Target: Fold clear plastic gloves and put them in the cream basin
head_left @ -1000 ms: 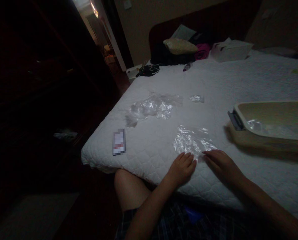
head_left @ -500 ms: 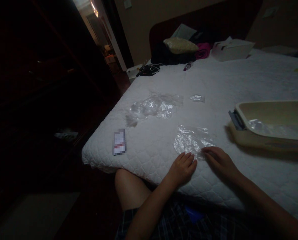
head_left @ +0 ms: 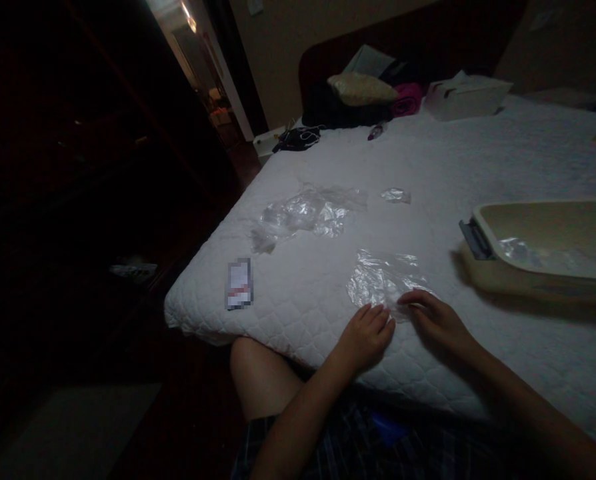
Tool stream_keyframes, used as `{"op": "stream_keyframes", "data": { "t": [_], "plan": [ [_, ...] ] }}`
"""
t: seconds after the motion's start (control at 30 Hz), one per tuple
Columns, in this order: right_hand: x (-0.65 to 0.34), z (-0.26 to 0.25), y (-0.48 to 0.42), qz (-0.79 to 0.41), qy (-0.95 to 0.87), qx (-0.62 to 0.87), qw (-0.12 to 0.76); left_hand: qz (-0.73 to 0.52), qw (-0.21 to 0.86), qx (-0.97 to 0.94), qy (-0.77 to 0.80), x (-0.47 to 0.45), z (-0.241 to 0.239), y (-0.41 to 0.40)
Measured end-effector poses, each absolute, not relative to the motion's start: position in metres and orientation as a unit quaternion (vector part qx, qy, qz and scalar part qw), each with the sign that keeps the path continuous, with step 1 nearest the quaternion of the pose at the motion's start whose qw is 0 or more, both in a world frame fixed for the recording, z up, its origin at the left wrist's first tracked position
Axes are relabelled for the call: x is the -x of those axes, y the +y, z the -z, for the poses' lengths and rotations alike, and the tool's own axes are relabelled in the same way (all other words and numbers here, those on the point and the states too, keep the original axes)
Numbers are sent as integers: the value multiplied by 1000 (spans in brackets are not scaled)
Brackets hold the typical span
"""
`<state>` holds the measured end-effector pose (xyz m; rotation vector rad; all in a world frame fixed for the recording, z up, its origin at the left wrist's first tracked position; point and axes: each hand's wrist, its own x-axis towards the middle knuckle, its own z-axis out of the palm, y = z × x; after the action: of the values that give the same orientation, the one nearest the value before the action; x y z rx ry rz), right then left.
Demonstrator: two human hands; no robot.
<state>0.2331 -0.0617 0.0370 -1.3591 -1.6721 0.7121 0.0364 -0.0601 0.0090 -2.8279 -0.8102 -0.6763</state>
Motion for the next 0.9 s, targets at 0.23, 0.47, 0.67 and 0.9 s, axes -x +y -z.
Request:
{"op": "stream_keyframes", "data": {
  "t": [0.23, 0.47, 0.67, 0.9],
  "plan": [
    [-240, -32, -52, -164, -747, 521, 379, 223, 60, 935, -270, -36, -9, -60],
    [-244, -16, -54, -51, -778, 546, 306, 211, 61, 939, -265, -36, -8, -60],
    [-242, -11, -56, 2, -787, 553, 275, 214, 64, 937, -268, -35, -10, -60],
    [-240, -22, -57, 36, -789, 541, 289, 191, 64, 942, -268, -35, -10, -60]
  ]
}}
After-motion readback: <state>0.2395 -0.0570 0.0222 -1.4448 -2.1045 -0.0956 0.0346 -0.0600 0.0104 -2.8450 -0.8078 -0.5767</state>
